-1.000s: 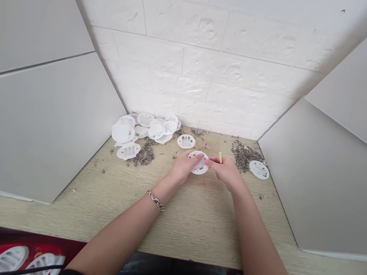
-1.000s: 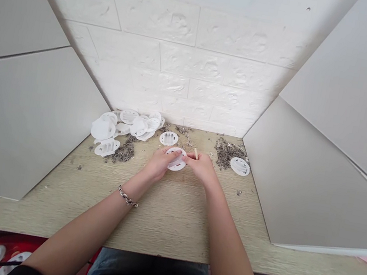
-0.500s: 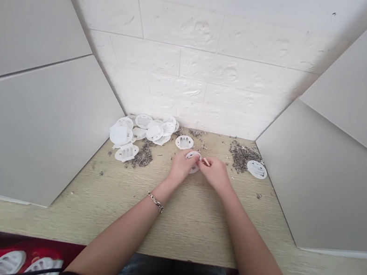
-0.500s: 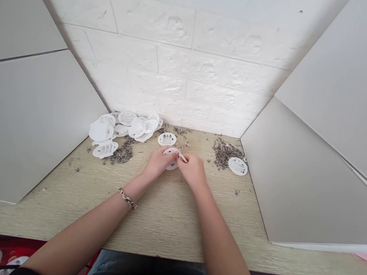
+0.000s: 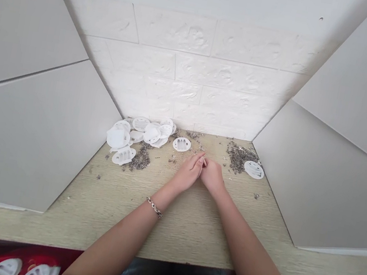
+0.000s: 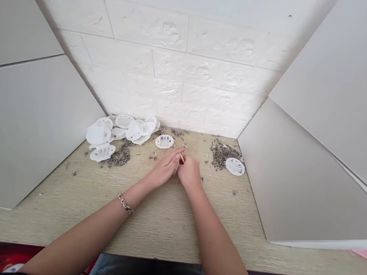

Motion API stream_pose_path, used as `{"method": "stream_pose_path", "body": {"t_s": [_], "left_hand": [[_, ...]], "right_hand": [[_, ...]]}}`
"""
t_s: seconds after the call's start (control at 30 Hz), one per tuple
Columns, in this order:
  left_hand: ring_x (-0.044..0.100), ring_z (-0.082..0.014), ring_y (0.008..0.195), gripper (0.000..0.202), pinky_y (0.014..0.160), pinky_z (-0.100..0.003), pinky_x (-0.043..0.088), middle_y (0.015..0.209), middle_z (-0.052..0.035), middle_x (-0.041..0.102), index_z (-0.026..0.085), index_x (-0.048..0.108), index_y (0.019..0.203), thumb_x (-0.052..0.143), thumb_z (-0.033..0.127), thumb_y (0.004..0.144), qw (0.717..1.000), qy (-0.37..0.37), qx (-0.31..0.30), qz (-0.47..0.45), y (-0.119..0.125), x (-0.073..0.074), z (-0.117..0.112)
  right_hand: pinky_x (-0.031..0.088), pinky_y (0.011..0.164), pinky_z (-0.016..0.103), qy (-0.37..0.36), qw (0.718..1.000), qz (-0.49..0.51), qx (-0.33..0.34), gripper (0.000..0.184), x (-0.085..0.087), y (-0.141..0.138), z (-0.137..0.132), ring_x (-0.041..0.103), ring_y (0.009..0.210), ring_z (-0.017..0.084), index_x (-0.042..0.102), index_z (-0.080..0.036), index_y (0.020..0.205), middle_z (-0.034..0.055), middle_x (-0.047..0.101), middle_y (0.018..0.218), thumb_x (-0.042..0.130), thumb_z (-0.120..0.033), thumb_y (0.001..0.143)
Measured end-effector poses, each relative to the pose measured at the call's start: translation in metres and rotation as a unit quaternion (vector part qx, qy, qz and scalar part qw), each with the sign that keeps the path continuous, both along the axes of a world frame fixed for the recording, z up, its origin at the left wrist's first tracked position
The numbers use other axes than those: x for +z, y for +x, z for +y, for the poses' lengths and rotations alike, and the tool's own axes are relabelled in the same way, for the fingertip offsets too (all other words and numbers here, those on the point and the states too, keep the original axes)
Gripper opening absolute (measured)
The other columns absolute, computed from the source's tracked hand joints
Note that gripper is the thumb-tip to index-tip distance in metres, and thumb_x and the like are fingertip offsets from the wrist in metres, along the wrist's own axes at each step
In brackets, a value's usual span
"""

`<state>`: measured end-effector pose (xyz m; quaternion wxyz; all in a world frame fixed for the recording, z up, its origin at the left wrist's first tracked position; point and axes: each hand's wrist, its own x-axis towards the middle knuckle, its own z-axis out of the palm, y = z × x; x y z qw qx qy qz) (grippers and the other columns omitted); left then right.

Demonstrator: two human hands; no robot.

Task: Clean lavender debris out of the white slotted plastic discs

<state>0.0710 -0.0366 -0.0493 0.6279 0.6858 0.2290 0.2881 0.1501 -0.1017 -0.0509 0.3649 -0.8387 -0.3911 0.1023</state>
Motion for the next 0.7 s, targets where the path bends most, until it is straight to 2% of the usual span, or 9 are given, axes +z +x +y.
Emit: {"method": "stream_pose_path", "body": {"t_s": [0.13,0.27,0.37,0.47,0.63,0.7], "left_hand": [[0.046,-0.0163,0.09,0.018,0.089,-0.024,0.029,0.087,-0.004,0.057,0.021,0.061,0.084,0.05,0.032,0.076,0.997,0.08,0.019,-0.002,-0.0003,-0.0032,-0.0027],[0.047,-0.0151,0.076,0.024,0.078,-0.023,0.032,0.072,-0.0027,0.056,0.019,0.058,0.067,0.044,0.036,0.078,0.995,0.091,0.038,0.016,0.0002,-0.0014,-0.0009],[0.048,-0.0143,0.069,0.031,0.073,-0.022,0.033,0.066,-0.0022,0.056,0.019,0.058,0.063,0.038,0.034,0.081,0.994,0.089,0.058,0.025,0.0016,0.0002,-0.0001],[0.05,-0.0145,0.072,0.033,0.073,-0.023,0.034,0.068,-0.0029,0.058,0.019,0.058,0.063,0.036,0.034,0.082,0.989,0.119,0.078,0.038,0.0024,0.0008,0.0008],[0.052,-0.0139,0.075,0.037,0.072,-0.023,0.036,0.076,-0.0025,0.061,0.018,0.059,0.071,0.031,0.038,0.083,0.984,0.15,0.056,0.079,0.0006,0.0029,0.0033],[0.052,-0.0132,0.075,0.038,0.072,-0.023,0.036,0.078,-0.0017,0.061,0.018,0.059,0.073,0.029,0.04,0.084,0.981,0.164,0.046,0.09,-0.0005,0.0039,0.0036]], "right_hand": [[0.033,0.057,0.021,0.018,0.997,0.011,0.07,0.014,-0.0005,-0.0014,0.0008,0.05,0.062,0.013,0.056,-0.015,0.07,0.0058,0.061,0.07,0.043,-0.02,0.071],[0.034,0.059,0.022,0.013,0.995,0.028,0.09,0.017,0.0039,-0.003,0.0013,0.052,0.066,0.014,0.057,-0.016,0.076,0.0047,0.061,0.074,0.042,-0.021,0.072],[0.033,0.057,0.021,0.018,0.996,0.033,0.082,0.02,0.0055,-0.0043,0.0023,0.051,0.064,0.013,0.056,-0.016,0.075,0.0039,0.06,0.073,0.039,-0.026,0.075],[0.031,0.054,0.021,0.017,0.998,0.031,0.056,0.025,0.0045,-0.0046,0.0038,0.048,0.06,0.012,0.054,-0.015,0.07,0.0041,0.059,0.069,0.037,-0.032,0.078],[0.032,0.055,0.019,0.043,0.997,0.067,0.014,0.018,0.0038,-0.003,0.0054,0.048,0.058,0.01,0.055,-0.015,0.069,0.0008,0.058,0.066,0.046,-0.03,0.074],[0.031,0.055,0.019,0.042,0.997,0.066,0.005,0.021,0.004,-0.0026,0.0057,0.047,0.058,0.01,0.055,-0.014,0.064,0.0002,0.057,0.062,0.045,-0.029,0.075]]}}
